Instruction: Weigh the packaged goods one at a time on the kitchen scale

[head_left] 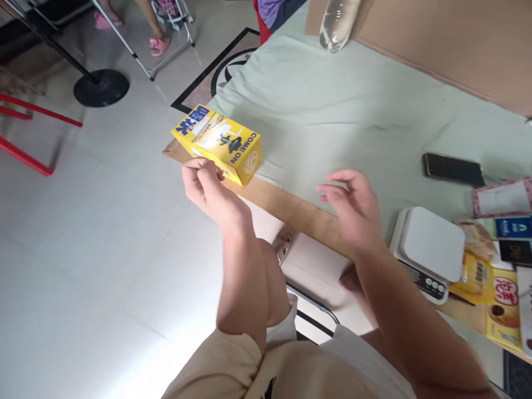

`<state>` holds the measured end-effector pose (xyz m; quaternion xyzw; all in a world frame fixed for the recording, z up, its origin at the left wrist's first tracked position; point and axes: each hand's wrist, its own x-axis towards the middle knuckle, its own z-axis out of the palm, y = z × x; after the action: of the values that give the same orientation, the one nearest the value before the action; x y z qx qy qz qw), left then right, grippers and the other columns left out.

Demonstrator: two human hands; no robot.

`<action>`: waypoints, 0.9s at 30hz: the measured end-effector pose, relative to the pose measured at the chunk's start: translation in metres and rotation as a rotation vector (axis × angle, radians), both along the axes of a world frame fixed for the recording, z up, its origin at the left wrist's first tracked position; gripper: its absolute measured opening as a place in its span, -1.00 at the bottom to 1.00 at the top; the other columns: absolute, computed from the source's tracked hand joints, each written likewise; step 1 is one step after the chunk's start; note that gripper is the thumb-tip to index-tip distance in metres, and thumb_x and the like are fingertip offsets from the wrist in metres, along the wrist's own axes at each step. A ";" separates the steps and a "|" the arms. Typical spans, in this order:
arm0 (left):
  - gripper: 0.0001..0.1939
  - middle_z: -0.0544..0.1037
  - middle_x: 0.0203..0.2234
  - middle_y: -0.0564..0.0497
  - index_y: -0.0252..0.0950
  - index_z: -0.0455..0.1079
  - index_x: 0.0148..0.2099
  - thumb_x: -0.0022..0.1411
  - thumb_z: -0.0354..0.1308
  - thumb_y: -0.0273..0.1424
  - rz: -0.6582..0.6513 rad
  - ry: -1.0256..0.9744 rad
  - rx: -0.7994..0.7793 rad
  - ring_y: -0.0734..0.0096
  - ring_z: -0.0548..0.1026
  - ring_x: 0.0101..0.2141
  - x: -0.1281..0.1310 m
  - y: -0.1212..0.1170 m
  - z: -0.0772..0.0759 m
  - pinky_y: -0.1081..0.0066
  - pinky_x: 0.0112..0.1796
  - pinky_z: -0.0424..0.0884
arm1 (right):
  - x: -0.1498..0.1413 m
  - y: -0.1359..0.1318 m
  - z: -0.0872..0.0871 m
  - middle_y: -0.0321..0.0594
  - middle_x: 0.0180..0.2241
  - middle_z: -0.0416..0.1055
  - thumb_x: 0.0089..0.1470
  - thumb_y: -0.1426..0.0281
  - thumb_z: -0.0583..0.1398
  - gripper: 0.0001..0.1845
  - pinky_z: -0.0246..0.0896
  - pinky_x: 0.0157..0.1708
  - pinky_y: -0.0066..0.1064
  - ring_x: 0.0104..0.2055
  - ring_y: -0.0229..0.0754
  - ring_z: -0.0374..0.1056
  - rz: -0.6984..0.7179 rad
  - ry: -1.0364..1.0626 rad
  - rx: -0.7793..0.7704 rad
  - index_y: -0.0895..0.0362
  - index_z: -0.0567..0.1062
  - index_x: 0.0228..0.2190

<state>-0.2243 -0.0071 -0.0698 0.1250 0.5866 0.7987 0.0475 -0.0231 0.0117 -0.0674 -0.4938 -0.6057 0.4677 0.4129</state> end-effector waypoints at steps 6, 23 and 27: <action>-0.63 0.48 0.19 0.07 0.00 0.30 0.03 0.41 -0.06 0.09 -0.290 -0.133 -0.165 0.22 0.44 0.24 -0.050 -0.009 -0.054 0.22 0.13 0.48 | -0.112 0.037 -0.029 -0.05 0.32 0.29 -0.06 0.24 0.46 -0.14 0.32 0.37 0.11 0.43 0.15 0.22 0.371 -0.169 0.330 -0.08 0.30 0.24; -0.74 0.56 0.10 0.04 -0.06 0.37 -0.08 0.34 0.10 -0.05 -0.658 -0.246 -0.092 0.15 0.50 0.19 -0.025 0.000 -0.010 0.23 0.10 0.55 | -0.047 0.015 -0.008 -0.04 0.14 0.34 -0.04 0.21 0.44 -0.25 0.40 0.28 0.16 0.23 0.13 0.34 0.041 -0.267 0.526 -0.09 0.37 0.17; -0.73 0.63 -0.05 -0.03 -0.10 0.48 -0.10 0.32 0.15 -0.07 -1.194 -0.118 -0.016 0.16 0.61 -0.03 0.049 0.011 0.010 0.22 -0.05 0.58 | 0.088 -0.018 0.009 -0.09 0.03 0.40 -0.18 0.06 0.51 -0.17 0.25 0.36 0.27 0.17 0.19 0.38 -0.315 -0.430 0.608 -0.07 0.47 0.13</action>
<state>-0.1755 0.0041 -0.0601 0.3882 0.4171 0.6351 0.5215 0.0649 -0.0060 -0.0582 -0.5227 -0.7058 0.0842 0.4707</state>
